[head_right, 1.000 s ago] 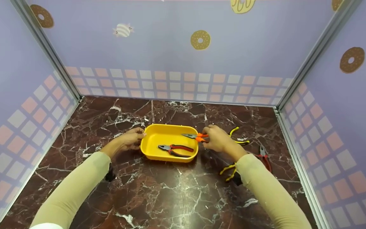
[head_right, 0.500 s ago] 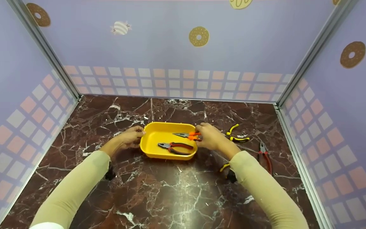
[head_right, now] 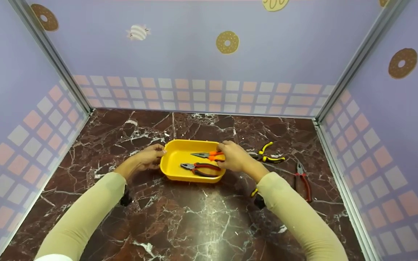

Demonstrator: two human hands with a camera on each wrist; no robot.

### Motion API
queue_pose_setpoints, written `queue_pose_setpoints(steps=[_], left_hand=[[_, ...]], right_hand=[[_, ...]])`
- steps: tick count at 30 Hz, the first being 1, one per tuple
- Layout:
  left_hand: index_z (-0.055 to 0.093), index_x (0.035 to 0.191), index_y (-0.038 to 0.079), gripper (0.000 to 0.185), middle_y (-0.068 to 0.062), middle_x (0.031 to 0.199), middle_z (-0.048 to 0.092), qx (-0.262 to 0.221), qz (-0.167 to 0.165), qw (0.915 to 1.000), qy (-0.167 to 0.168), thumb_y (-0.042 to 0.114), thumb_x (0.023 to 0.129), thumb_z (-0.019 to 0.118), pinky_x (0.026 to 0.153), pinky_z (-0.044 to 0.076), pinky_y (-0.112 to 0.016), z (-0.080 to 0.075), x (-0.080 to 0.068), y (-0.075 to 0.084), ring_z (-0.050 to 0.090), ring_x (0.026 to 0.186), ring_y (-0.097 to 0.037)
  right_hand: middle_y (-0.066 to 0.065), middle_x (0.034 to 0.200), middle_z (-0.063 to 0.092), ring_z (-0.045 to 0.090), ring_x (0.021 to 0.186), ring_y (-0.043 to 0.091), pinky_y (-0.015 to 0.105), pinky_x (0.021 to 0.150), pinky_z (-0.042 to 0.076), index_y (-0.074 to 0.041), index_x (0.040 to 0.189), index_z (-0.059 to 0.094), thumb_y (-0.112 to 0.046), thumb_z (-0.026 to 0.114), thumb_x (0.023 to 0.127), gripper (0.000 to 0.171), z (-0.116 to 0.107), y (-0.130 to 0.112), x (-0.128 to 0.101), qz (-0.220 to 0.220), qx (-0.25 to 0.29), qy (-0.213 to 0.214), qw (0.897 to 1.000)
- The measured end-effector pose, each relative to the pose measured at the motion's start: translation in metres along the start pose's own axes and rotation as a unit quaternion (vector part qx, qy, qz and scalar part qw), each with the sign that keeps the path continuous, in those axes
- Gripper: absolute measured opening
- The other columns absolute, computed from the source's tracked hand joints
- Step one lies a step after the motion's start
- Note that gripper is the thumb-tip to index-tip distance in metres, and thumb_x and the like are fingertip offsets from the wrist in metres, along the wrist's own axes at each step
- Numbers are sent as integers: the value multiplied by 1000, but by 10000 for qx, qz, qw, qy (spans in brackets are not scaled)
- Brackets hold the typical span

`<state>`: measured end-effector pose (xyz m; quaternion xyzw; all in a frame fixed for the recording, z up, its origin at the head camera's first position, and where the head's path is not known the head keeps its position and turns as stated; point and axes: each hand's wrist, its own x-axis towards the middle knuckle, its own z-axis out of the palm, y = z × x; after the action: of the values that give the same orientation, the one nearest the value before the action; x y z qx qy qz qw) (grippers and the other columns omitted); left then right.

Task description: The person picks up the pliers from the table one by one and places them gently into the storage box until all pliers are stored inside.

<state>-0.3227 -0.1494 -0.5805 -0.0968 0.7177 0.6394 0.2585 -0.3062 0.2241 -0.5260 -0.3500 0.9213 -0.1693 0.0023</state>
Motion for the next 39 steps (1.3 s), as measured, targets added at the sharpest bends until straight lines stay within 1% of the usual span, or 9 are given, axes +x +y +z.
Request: queue_pose_setpoints(steps=[3, 10, 15, 22, 27, 33, 39], left_hand=[[51, 118, 12, 12, -8, 102, 59, -15, 12, 10000, 0, 21, 111, 57, 65, 56, -28, 0, 1, 0, 64, 87, -20], [50, 118, 12, 12, -9, 103, 59, 4, 3, 10000, -2, 21, 112, 56, 65, 56, -29, 0, 1, -1, 64, 88, -21], [51, 119, 12, 13, -9, 102, 60, 24, 37, 10000, -80, 22, 111, 56, 64, 56, -28, 1, 0, 0, 64, 86, -19], [50, 118, 12, 13, -9, 103, 58, -17, 52, 9999, -104, 20, 111, 56, 64, 55, -27, 0, -1, 0, 62, 84, -19], [50, 118, 12, 13, -9, 104, 59, -45, 44, 9999, -105, 21, 111, 57, 65, 55, -28, 0, -2, 1, 63, 87, -20], [50, 119, 12, 14, -8, 103, 58, -19, 84, 9999, -149, 21, 111, 57, 71, 57, -30, 0, -2, 2, 63, 86, -19], [51, 119, 12, 15, -8, 103, 59, -32, 99, 9999, -132, 22, 111, 58, 68, 57, -29, -2, 1, -2, 63, 86, -18]], right_hand=[[14, 112, 67, 65, 98, 32, 51, 87, 56, -2, 120, 69, -23, 86, 85, 45, 2, -2, 2, 23, 20, 26, 10000], [13, 110, 66, 64, 95, 31, 51, 85, 56, -3, 121, 68, -23, 86, 87, 44, 9, -5, 8, 21, 116, 105, 9999], [13, 110, 67, 64, 97, 34, 52, 89, 55, -2, 120, 68, -23, 86, 86, 44, 12, -8, 10, 73, 161, 155, 9997], [15, 117, 67, 64, 108, 36, 53, 96, 53, -1, 125, 68, -26, 84, 89, 46, 12, -11, 16, 91, 181, 64, 9998], [16, 117, 67, 64, 107, 37, 53, 95, 54, -1, 125, 68, -25, 84, 90, 45, 16, -10, 19, 21, 152, 82, 9998], [14, 113, 66, 64, 102, 35, 53, 92, 55, -3, 122, 68, -22, 85, 89, 42, 22, -9, 22, 31, 176, 83, 9998], [14, 117, 66, 63, 106, 34, 52, 96, 53, -4, 121, 67, -24, 84, 90, 40, 29, -12, 26, 204, 212, -106, 9995]])
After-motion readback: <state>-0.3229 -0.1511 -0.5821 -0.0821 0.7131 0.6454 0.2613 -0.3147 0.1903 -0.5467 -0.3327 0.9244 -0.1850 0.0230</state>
